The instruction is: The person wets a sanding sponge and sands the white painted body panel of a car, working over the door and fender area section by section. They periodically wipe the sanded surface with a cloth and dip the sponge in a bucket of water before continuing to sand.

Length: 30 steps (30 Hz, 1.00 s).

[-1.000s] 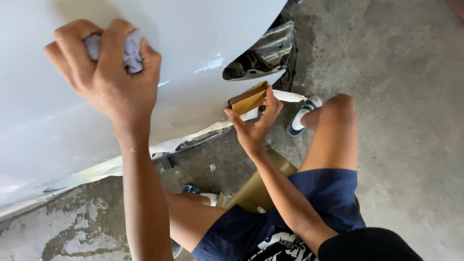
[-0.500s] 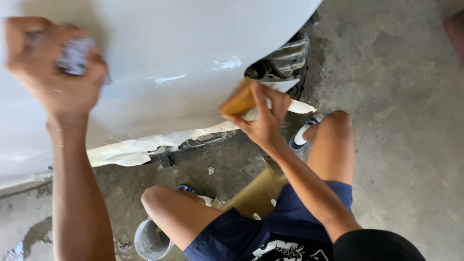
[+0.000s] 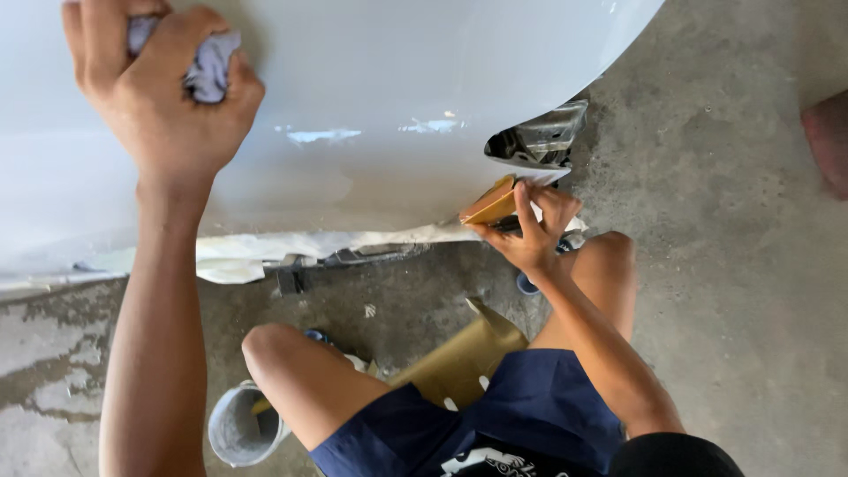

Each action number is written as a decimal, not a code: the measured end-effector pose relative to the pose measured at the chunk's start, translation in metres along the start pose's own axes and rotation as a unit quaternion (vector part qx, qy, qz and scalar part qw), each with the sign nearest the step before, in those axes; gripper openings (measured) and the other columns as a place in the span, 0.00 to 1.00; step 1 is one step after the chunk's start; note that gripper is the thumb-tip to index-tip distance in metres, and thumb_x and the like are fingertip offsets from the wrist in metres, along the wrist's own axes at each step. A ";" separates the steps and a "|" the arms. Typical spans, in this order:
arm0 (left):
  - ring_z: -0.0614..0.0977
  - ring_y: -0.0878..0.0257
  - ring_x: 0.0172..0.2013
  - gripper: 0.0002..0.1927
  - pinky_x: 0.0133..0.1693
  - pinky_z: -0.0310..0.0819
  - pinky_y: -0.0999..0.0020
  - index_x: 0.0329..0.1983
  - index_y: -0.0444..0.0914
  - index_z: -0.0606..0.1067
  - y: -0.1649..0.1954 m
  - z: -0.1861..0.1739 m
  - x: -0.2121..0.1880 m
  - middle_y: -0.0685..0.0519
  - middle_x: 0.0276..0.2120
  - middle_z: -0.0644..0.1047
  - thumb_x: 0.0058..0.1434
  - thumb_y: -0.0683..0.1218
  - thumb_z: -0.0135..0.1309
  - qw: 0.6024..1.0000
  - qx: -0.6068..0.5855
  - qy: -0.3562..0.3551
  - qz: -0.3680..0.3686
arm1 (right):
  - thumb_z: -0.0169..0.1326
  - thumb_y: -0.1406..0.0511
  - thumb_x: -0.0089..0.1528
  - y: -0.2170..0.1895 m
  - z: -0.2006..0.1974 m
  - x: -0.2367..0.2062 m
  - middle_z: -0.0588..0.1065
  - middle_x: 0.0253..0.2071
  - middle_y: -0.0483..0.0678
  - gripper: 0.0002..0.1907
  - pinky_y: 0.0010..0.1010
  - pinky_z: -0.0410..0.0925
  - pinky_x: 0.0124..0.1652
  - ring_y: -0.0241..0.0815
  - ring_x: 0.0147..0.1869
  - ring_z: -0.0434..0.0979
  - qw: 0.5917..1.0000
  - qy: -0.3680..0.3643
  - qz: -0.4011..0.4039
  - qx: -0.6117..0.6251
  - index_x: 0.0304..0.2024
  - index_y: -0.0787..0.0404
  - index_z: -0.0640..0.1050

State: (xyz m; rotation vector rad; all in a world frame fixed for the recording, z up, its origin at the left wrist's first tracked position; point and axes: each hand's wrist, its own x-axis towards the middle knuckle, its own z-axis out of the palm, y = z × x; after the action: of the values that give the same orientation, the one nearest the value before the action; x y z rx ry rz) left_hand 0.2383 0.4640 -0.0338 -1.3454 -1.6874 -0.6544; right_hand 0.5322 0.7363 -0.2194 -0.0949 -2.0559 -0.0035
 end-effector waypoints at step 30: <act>0.70 0.52 0.49 0.15 0.46 0.67 0.55 0.42 0.48 0.80 0.115 0.069 0.041 0.53 0.47 0.69 0.50 0.44 0.64 0.997 0.027 0.028 -0.064 | 0.77 0.45 0.50 0.003 0.021 0.003 0.68 0.56 0.48 0.50 0.52 0.60 0.53 0.50 0.57 0.67 0.997 0.020 -0.067 0.028 0.66 0.59 0.70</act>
State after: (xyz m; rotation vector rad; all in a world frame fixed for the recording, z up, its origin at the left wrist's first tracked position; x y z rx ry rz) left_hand 0.3252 0.5731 -0.0445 -1.1783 -1.7432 -0.7092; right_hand 0.5129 0.7403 -0.2269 0.0759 -2.0179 -0.0310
